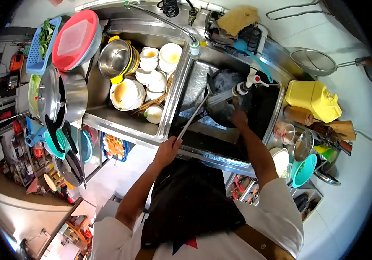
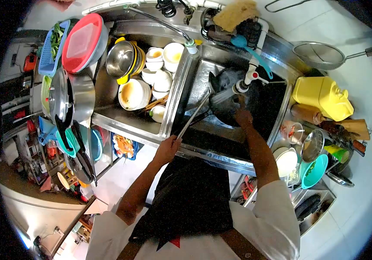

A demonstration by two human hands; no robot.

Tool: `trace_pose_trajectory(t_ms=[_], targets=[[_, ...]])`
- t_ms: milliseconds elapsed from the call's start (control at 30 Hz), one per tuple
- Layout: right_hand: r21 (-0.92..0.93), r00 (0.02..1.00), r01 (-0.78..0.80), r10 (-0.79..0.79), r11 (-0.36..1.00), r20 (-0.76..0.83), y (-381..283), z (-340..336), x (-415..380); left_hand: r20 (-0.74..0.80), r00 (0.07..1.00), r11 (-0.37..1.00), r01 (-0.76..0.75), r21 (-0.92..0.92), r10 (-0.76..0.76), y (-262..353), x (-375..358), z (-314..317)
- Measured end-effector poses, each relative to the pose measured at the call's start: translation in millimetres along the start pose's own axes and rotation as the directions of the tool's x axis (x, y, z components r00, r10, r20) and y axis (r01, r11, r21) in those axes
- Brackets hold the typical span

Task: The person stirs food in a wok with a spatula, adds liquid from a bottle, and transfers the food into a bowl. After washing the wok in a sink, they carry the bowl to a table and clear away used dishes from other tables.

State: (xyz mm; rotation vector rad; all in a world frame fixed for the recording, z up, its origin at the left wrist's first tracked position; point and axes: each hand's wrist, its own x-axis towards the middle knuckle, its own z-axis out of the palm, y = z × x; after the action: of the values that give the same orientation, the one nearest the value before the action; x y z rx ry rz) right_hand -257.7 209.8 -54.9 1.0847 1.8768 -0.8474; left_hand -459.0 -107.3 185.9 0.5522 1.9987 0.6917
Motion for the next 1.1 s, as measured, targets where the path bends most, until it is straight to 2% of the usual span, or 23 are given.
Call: trace_pose_trajectory(t_ms=[67, 100, 133, 167, 200, 233, 300, 333, 400, 433, 467, 500, 567, 600, 633, 700, 767, 833, 867, 900, 933, 1033, 1100], targets=[[0.093, 0.968, -0.028, 0.050, 0.995, -0.247, -18.1, 9.4, -46.2, 0.013, 0.998, 0.998, 0.055, 0.001, -0.055, -2.1, 1.1, 0.8], [0.036, 0.865, 0.067, -0.040, 0.997, -0.499, -38.1, 22.9, -80.4, 0.003, 1.000, 0.999, 0.021, -0.033, -0.021, -7.5, 2.0, 5.1], [-0.102, 0.579, 0.275, -0.250, 0.956, -0.776, -75.5, 17.7, -131.8, -0.006, 1.000, 0.999, 0.014, -0.031, -0.014, -4.4, 1.1, 5.2], [-0.135, 0.438, 0.361, -0.296, 0.923, -0.849, -101.3, 7.1, -156.8, -0.016, 1.000, 1.000, 0.010, -0.029, -0.011, -2.0, 0.4, 6.8], [-0.248, 0.968, 0.174, -0.212, 0.953, -0.136, -66.7, 31.6, -88.7, -0.017, 1.000, 1.000, 0.008, -0.029, -0.008, -2.7, 2.1, 8.7], [-0.242, 0.973, 0.168, -0.200, 0.956, -0.115, -41.9, 18.7, -66.7, -0.005, 1.000, 1.000, 0.009, -0.022, -0.009, -4.6, 0.9, 10.6], [-0.052, 0.977, 0.026, -0.037, 0.998, -0.211, -18.8, -19.4, -27.2, -0.010, 1.000, 0.999, -0.029, 0.018, 0.030, 1.6, 1.8, 8.8], [-0.045, 0.977, 0.019, -0.028, 0.999, -0.211, -12.4, -4.0, -35.4, 0.009, 1.000, 1.000, 0.005, 0.008, -0.005, -1.9, -1.2, 10.3], [0.173, 0.930, -0.075, 0.131, 0.982, -0.342, -8.3, 24.9, -54.7, 0.024, 1.000, 0.999, 0.004, -0.032, -0.004, 1.1, 2.4, 6.9], [-0.191, 0.687, -0.007, -0.134, 0.982, -0.714, -30.9, 40.4, -79.3, 0.015, 1.000, 0.999, 0.000, -0.037, 0.001, 1.0, 4.1, 5.7], [-0.519, 0.319, -0.104, -0.466, 0.848, -0.825, -54.5, 50.5, -104.2, 0.007, 1.000, 1.000, -0.026, 0.002, 0.026, -1.6, 3.3, 7.3], [-0.508, 0.425, 0.102, -0.499, 0.855, -0.755, -34.7, 70.7, -56.9, 0.001, 0.999, 0.998, -0.052, 0.042, 0.052, -4.2, 2.8, 10.4], [-0.292, 0.617, 0.460, -0.539, 0.838, -0.574, 6.9, 113.0, 37.0, 0.015, 0.999, 0.998, -0.034, 0.060, 0.033, -10.6, 0.8, 13.9], [-0.482, 0.786, 0.283, -0.488, 0.829, -0.379, 15.3, 74.9, 53.1, 0.032, 0.999, 0.996, -0.010, 0.087, 0.007, -11.9, 0.4, 13.8], [-0.672, 0.914, 0.134, -0.353, 0.728, -0.200, 15.9, 27.4, 52.5, 0.045, 0.999, 0.993, 0.006, 0.116, -0.011, -12.2, 2.7, 12.5], [-0.408, 0.958, -0.057, -0.065, 0.911, -0.279, -3.9, -59.8, -39.4, 0.061, 0.998, 0.989, 0.010, 0.149, -0.019, -15.4, 2.0, 10.5], [-0.237, 0.918, -0.104, 0.001, 0.966, -0.397, 45.9, -29.9, -60.3, 0.086, 0.994, 0.982, 0.057, 0.179, -0.074, -17.0, 2.5, 9.2], [-0.256, 0.950, -0.181, 0.102, 0.950, -0.295, 10.2, 5.1, -123.7, 0.076, 0.996, 0.985, 0.041, 0.169, -0.054, -21.5, 2.8, 10.1], [-0.348, 0.821, 0.142, -0.307, 0.926, -0.481, 26.6, 56.7, -111.6, 0.072, 0.996, 0.985, 0.039, 0.171, -0.051, -22.4, 2.8, 9.1], [-0.493, 0.511, 0.404, -0.637, 0.771, -0.577, 41.3, 100.0, -85.3, 0.060, 0.997, 0.985, 0.039, 0.168, -0.050, -21.4, 3.5, 7.4], [-0.493, 0.507, 0.408, -0.640, 0.768, -0.577, 31.8, 89.2, -76.5, 0.053, 0.997, 0.987, 0.046, 0.151, -0.055, -21.0, 2.3, 7.3], [0.216, 0.836, 0.485, -0.376, 0.847, -0.400, -30.4, 12.6, -13.5, 0.048, 0.997, 0.990, 0.052, 0.132, -0.059, -12.0, -0.5, 3.0], [-0.079, 0.907, 0.071, -0.098, 0.994, -0.409, 30.7, 11.6, 72.2, 0.058, 0.997, 0.991, 0.049, 0.127, -0.057, -6.1, 2.7, 0.0]])
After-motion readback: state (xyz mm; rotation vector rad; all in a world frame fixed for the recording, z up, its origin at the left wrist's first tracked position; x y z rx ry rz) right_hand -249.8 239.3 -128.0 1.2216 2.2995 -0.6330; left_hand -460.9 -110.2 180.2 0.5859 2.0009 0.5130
